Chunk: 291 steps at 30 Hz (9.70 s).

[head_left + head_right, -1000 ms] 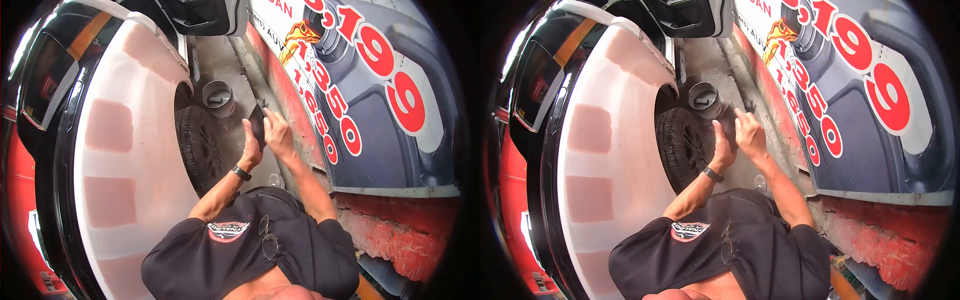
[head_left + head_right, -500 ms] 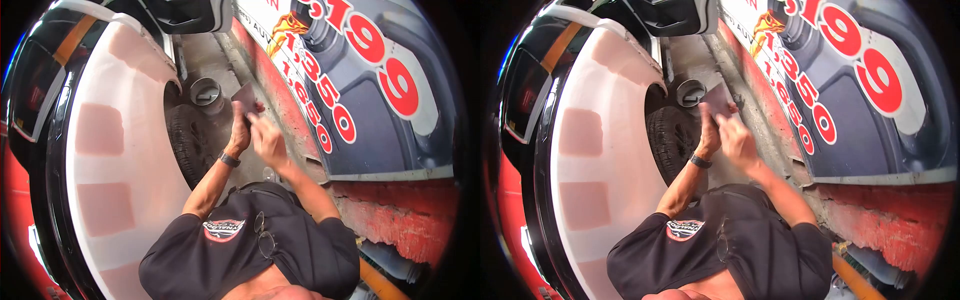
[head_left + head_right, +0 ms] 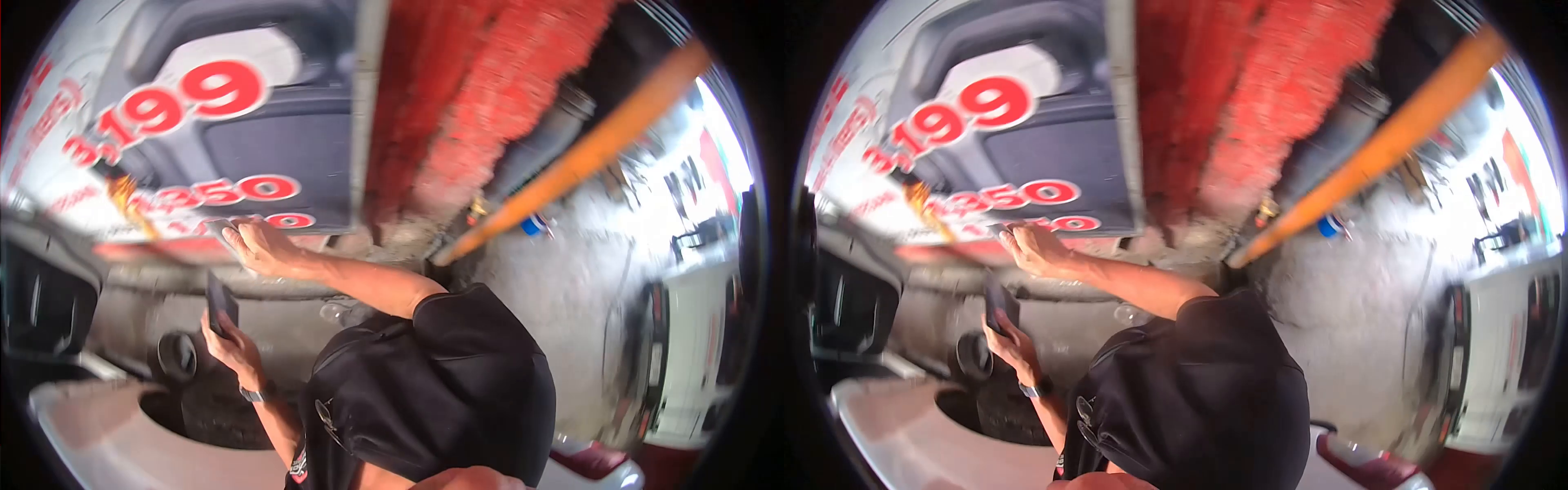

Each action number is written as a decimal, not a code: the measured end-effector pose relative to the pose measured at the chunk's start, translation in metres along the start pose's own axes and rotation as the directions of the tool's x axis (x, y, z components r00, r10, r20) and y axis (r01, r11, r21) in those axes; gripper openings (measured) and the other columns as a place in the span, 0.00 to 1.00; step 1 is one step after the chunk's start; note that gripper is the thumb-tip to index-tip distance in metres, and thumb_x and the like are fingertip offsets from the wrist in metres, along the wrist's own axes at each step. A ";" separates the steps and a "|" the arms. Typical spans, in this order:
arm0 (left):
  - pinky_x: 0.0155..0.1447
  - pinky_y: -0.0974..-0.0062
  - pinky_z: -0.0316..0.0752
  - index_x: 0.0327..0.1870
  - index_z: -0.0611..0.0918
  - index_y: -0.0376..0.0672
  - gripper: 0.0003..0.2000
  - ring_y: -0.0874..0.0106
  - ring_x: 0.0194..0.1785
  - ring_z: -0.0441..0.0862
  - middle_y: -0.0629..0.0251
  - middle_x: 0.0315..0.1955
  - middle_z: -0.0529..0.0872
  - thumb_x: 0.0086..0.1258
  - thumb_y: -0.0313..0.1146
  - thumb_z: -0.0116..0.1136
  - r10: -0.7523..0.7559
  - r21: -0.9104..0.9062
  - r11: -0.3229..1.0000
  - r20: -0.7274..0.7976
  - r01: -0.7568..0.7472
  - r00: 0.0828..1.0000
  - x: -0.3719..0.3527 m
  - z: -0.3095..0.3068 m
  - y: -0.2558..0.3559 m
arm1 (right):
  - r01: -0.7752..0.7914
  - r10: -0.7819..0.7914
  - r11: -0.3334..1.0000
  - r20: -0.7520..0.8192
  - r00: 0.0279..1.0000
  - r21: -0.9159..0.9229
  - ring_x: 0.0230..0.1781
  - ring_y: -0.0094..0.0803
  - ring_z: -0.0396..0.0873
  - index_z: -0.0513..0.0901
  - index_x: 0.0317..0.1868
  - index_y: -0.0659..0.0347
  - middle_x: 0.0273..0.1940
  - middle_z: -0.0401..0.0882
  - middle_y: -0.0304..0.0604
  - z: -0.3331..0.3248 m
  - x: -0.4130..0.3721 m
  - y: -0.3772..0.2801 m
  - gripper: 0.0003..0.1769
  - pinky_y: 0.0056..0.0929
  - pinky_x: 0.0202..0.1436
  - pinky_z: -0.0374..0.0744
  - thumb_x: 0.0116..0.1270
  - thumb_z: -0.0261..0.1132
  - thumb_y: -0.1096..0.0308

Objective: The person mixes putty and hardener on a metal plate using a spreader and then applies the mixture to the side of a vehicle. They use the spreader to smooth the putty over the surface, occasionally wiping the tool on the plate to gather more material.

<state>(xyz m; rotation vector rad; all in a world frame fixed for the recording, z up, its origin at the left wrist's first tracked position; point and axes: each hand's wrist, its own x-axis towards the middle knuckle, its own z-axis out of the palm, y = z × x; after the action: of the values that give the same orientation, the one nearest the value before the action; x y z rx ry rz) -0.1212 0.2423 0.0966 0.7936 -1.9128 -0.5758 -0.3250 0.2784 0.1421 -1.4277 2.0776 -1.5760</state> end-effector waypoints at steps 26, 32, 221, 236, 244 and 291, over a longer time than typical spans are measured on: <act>0.28 0.75 0.75 0.59 0.73 0.34 0.16 0.72 0.31 0.80 0.63 0.36 0.80 0.81 0.37 0.49 0.733 0.684 -0.386 0.635 0.619 -0.245 -0.149 0.166 0.231 | -0.051 -0.009 0.600 -0.070 0.997 -0.798 0.29 0.37 0.83 0.80 0.40 0.58 0.35 0.75 0.42 -0.330 -0.325 0.086 0.09 0.36 0.31 0.81 0.62 0.61 0.64; 0.24 0.83 0.68 0.53 0.76 0.40 0.09 0.79 0.21 0.72 0.69 0.29 0.79 0.80 0.34 0.50 0.352 0.556 -0.532 0.831 0.639 -0.430 -0.223 0.254 0.316 | -0.050 -0.278 0.516 -0.223 0.934 -0.855 0.39 0.33 0.83 0.82 0.49 0.59 0.40 0.77 0.45 -0.413 -0.426 -0.001 0.15 0.37 0.35 0.83 0.62 0.64 0.65; 0.56 0.66 0.80 0.67 0.75 0.43 0.27 0.69 0.53 0.83 0.65 0.55 0.84 0.81 0.56 0.45 -0.625 -0.199 -0.305 0.780 0.931 -0.038 -0.814 0.789 0.559 | -0.551 0.626 0.769 -0.555 0.547 0.323 0.48 0.46 0.75 0.71 0.57 0.65 0.48 0.76 0.52 -0.924 -0.977 1.059 0.22 0.36 0.56 0.74 0.75 0.59 0.55; 0.57 0.62 0.82 0.66 0.75 0.40 0.27 0.65 0.54 0.85 0.59 0.55 0.85 0.80 0.55 0.50 -0.492 -0.237 -0.589 0.863 0.772 -0.111 -0.822 0.711 0.631 | -0.750 0.989 -0.109 -0.008 -0.151 0.653 0.43 0.35 0.81 0.73 0.51 0.59 0.49 0.77 0.46 -0.953 -1.016 0.770 0.24 0.40 0.44 0.81 0.72 0.65 0.48; 0.56 0.64 0.83 0.59 0.77 0.37 0.24 0.66 0.48 0.87 0.62 0.50 0.86 0.83 0.51 0.45 -0.434 -0.269 -0.441 0.899 0.856 0.059 -0.731 0.639 0.697 | -0.450 0.899 0.132 0.084 0.429 0.883 0.58 0.48 0.80 0.74 0.64 0.68 0.56 0.80 0.53 -1.041 -0.967 0.596 0.25 0.46 0.62 0.80 0.66 0.63 0.75; 0.45 0.79 0.79 0.48 0.85 0.43 0.16 0.81 0.40 0.83 0.71 0.41 0.87 0.81 0.47 0.53 -0.319 -0.444 -0.066 0.858 0.894 0.403 -0.647 0.440 0.848 | -0.263 0.231 0.948 0.183 0.956 0.179 0.32 0.21 0.77 0.74 0.56 0.63 0.38 0.79 0.39 -1.036 -0.737 0.196 0.10 0.24 0.35 0.79 0.79 0.54 0.69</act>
<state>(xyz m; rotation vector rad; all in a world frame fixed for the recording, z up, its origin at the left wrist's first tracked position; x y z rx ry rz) -0.5399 1.3169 0.0967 0.7340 -0.9513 -2.5477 -0.6949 1.5106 0.1392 -1.1338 1.8616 -1.4711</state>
